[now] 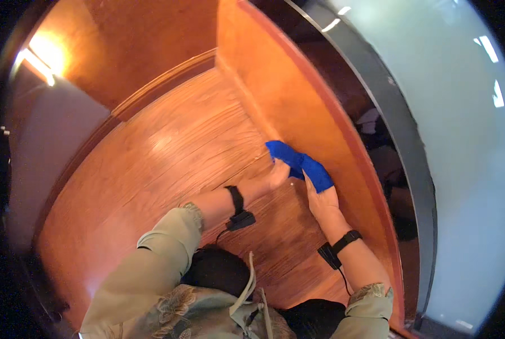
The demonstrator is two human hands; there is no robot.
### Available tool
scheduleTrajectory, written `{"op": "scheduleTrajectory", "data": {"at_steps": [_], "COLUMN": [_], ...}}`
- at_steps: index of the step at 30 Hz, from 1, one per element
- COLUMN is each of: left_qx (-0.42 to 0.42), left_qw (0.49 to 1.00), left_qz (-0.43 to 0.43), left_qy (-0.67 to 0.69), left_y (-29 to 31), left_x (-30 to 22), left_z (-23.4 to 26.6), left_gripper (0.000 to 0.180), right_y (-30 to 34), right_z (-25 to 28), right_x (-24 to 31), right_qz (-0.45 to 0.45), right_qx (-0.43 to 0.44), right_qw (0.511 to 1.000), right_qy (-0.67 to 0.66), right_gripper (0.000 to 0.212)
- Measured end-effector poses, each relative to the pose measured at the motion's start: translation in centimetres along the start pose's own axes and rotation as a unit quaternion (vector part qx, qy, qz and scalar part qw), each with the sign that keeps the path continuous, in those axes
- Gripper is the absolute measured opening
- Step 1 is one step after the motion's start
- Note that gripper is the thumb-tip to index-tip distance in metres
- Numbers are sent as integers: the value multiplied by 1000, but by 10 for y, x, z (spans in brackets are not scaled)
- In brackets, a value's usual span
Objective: The person spreads a white quilted bedspread over a mattress, smoothing and tucking the edges to cover the bed. Then the person wipes the surface and frame of a large flat-screen TV with a blue cloth, cleaning the screen and surrounding wood trim.
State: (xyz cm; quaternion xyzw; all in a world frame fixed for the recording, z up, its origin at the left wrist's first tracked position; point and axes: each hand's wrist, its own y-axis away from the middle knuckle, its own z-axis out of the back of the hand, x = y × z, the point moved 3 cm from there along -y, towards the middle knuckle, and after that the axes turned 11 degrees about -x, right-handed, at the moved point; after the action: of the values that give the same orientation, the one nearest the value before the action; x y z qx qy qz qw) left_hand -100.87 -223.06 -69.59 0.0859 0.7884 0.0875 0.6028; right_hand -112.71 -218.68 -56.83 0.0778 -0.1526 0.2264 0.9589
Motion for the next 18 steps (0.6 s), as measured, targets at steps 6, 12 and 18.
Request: {"op": "scheduleTrajectory", "data": {"at_steps": [6, 12, 18], "left_qx": [41, -14, -116], "left_qw": [983, 964, 685], "left_qz": [26, -262, -632], "left_qy": [179, -48, -343], "left_y": [-52, -57, -29], "left_x": [-88, -193, -277], "left_z": [38, 42, -13], "left_gripper": [56, 54, 48], "right_y": [-45, -79, -45], "right_z": [53, 112, 142], "right_x": [59, 82, 90], "right_qz": [94, 108, 34], "right_qx": [-179, -454, -436], "right_qw": [928, 871, 832], "right_qy": [312, -156, 341], "right_gripper": [58, 40, 48]}}
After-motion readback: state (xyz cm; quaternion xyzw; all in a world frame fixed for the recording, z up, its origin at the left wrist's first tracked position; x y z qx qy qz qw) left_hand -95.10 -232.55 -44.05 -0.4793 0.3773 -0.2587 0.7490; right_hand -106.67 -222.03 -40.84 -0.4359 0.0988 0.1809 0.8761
